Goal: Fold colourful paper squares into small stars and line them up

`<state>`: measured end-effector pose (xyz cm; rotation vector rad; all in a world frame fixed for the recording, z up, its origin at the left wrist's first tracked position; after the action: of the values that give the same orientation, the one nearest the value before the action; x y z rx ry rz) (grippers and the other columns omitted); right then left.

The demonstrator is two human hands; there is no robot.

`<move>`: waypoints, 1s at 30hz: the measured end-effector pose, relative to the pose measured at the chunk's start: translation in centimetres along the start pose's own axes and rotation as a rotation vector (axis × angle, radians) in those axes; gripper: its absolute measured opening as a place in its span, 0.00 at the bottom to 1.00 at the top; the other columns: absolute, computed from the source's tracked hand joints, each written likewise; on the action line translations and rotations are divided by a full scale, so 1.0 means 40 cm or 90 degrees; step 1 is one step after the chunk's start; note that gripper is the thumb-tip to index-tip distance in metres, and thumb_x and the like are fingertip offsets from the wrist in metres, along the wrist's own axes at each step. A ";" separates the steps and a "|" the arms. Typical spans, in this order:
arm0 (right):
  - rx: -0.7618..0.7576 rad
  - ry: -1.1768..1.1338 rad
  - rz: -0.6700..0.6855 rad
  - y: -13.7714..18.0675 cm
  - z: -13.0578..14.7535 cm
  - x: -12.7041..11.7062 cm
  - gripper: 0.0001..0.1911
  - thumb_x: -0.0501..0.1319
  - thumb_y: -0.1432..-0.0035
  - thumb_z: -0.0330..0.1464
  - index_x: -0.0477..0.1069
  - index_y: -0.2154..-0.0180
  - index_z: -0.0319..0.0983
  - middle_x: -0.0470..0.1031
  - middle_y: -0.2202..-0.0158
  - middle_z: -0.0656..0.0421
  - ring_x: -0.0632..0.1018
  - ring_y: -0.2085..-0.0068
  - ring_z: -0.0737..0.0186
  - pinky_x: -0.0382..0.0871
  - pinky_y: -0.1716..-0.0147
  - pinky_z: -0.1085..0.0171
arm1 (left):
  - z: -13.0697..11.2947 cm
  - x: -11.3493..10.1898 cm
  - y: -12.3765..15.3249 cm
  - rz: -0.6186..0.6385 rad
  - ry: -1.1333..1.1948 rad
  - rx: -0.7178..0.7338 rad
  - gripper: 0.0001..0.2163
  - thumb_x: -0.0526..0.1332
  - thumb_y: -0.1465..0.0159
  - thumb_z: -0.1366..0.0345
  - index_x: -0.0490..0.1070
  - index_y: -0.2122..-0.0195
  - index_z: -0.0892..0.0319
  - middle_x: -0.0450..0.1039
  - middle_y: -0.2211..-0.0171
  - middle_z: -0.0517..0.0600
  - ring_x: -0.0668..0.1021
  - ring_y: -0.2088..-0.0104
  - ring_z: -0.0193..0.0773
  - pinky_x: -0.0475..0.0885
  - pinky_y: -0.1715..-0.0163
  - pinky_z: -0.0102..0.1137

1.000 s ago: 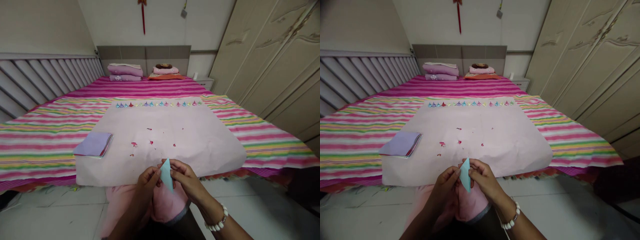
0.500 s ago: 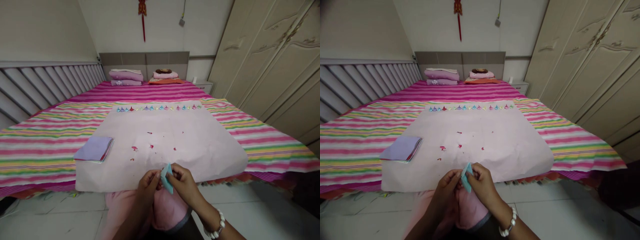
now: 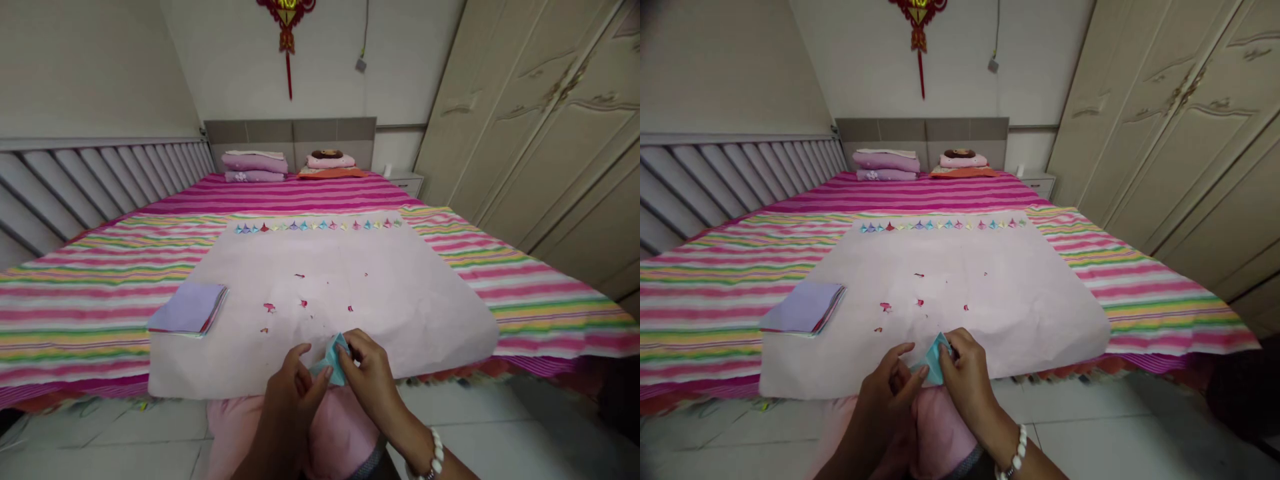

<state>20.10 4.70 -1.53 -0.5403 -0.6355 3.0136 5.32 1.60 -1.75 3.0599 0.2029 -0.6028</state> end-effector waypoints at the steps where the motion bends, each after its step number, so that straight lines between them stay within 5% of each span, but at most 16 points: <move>1: -0.013 0.010 -0.004 -0.001 0.002 0.001 0.10 0.56 0.42 0.25 0.70 0.74 0.38 0.67 0.74 0.60 0.68 0.72 0.64 0.61 0.73 0.66 | 0.003 0.004 0.002 0.007 -0.016 -0.002 0.23 0.63 0.45 0.56 0.68 0.52 0.63 0.66 0.82 0.41 0.69 0.81 0.35 0.64 0.78 0.29; 7: -0.076 0.015 0.012 0.009 0.021 0.023 0.10 0.54 0.41 0.23 0.71 0.67 0.39 0.69 0.70 0.58 0.71 0.69 0.63 0.64 0.70 0.66 | 0.014 0.017 -0.008 0.065 0.015 0.013 0.21 0.58 0.40 0.58 0.66 0.49 0.66 0.77 0.70 0.53 0.78 0.71 0.41 0.71 0.70 0.32; 14: -0.084 -0.005 0.068 0.030 0.029 0.057 0.16 0.51 0.42 0.20 0.72 0.58 0.40 0.69 0.63 0.56 0.72 0.63 0.62 0.68 0.65 0.65 | 0.015 0.010 -0.023 0.028 0.011 0.064 0.19 0.56 0.39 0.63 0.69 0.48 0.63 0.79 0.56 0.58 0.80 0.58 0.47 0.72 0.56 0.37; 22: -0.057 0.012 0.042 0.026 0.023 0.044 0.22 0.52 0.44 0.19 0.73 0.53 0.43 0.69 0.68 0.59 0.72 0.68 0.63 0.67 0.69 0.66 | 0.017 0.011 -0.038 0.015 0.100 0.061 0.19 0.58 0.45 0.71 0.73 0.51 0.58 0.79 0.55 0.52 0.79 0.54 0.45 0.73 0.54 0.35; 30: -0.030 -0.190 0.030 0.006 0.012 0.022 0.15 0.57 0.44 0.24 0.78 0.61 0.44 0.74 0.69 0.60 0.75 0.68 0.64 0.67 0.70 0.67 | 0.023 0.005 -0.055 0.068 0.378 -0.024 0.15 0.67 0.50 0.68 0.77 0.60 0.59 0.81 0.59 0.54 0.79 0.55 0.47 0.76 0.58 0.33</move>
<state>19.11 4.35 -1.51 -0.1051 -0.7151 3.1597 4.87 3.76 -2.64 3.0902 0.0518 0.3235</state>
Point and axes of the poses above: each hand's wrist, its own y-axis away from the middle knuckle, its own x-axis out of the palm, z = x × y, the point moved 2 cm from there along -y, towards the middle knuckle
